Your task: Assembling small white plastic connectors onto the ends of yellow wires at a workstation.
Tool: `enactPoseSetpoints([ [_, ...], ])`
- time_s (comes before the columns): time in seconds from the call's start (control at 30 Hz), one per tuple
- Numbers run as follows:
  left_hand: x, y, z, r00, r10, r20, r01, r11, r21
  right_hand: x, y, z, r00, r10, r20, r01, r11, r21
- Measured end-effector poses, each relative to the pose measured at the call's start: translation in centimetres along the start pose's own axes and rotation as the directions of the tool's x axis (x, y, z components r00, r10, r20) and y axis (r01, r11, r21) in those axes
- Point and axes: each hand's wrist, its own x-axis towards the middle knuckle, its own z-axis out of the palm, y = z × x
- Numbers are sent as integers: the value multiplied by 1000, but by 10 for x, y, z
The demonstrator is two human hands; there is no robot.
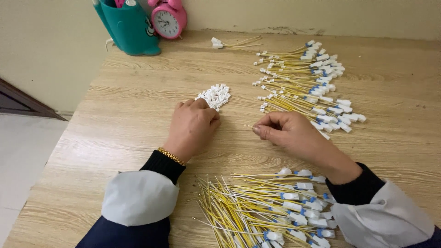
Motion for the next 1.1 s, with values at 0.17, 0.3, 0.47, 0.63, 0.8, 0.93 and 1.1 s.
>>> enactPoseSetpoints([
  [0.17, 3, 14, -9, 994, -88, 62, 107, 873, -476, 3, 7, -1, 999, -33, -12, 34, 998, 46],
  [0.3, 1, 31, -19, 958, -126, 257, 286, 399, -871, -3, -4, -2, 999, -43, -21, 44, 996, 75],
  [0.47, -5, 44, -22, 902, -90, 422, 429, 80, -900, 1, 4, -4, 998, -45, -39, 48, 995, 84],
  [0.63, -2, 48, -3, 892, -72, 446, 445, -38, -895, 4, 11, -2, 997, -69, -36, 72, 991, 112],
  [0.8, -2, 50, -6, 898, -101, 429, 430, -14, -903, 4, 10, -1, 996, -76, -43, 80, 991, 104],
  [0.93, -3, 50, 6, 903, -115, 414, 418, 6, -909, 3, 9, -1, 995, -85, -57, 90, 992, 93],
  [1.1, -4, 55, 9, 882, -182, 435, 437, -33, -899, 3, 12, -1, 986, -112, -120, 128, 983, 135],
])
